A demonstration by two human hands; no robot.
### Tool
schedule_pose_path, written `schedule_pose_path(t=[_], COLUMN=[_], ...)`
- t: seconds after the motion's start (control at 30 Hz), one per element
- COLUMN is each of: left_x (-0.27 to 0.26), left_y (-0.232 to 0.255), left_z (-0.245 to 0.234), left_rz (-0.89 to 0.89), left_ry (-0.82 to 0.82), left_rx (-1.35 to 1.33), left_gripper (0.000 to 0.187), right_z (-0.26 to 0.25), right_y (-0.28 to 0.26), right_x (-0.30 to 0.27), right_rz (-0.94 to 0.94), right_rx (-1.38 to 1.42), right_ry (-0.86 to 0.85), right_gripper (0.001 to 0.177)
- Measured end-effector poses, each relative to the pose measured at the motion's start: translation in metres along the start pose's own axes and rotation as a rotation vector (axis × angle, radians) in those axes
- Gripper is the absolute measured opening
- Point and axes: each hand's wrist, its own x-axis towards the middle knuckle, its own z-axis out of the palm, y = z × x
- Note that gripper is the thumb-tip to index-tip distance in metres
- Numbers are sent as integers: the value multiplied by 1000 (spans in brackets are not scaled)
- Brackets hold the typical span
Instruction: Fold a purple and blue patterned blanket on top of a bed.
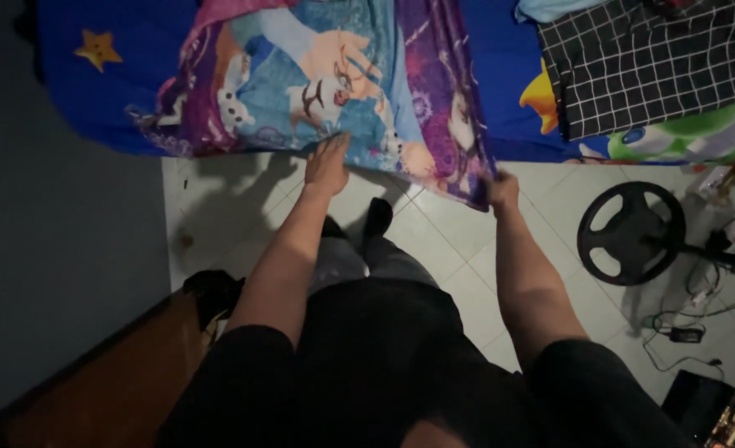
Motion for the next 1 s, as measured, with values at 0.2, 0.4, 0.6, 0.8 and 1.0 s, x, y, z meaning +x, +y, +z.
schedule_pose_path(t=[0.2,0.4,0.6,0.8,1.0], left_x=[-26,-48,-85,-103,-118], left_y=[-15,-49,-71,-108,-121], left_z=[-18,-22,-46,-52,-71], left_rz=[-56,-57,-52,-32,-30], left_ry=[-18,25,80,136,168], left_rx=[8,-30,-33,-78,-48], left_gripper=[79,76,79,79,78], right_z=[8,23,52,109,161], right_y=[92,38,-48,-106,-183], right_x=[3,-33,-75,-71,-120], right_rz=[354,234,-4,-411,-470], right_rx=[-407,-531,-514,-575,-617], right_ry=[-151,-185,-128,-184,-263], right_gripper=[14,16,26,38,40])
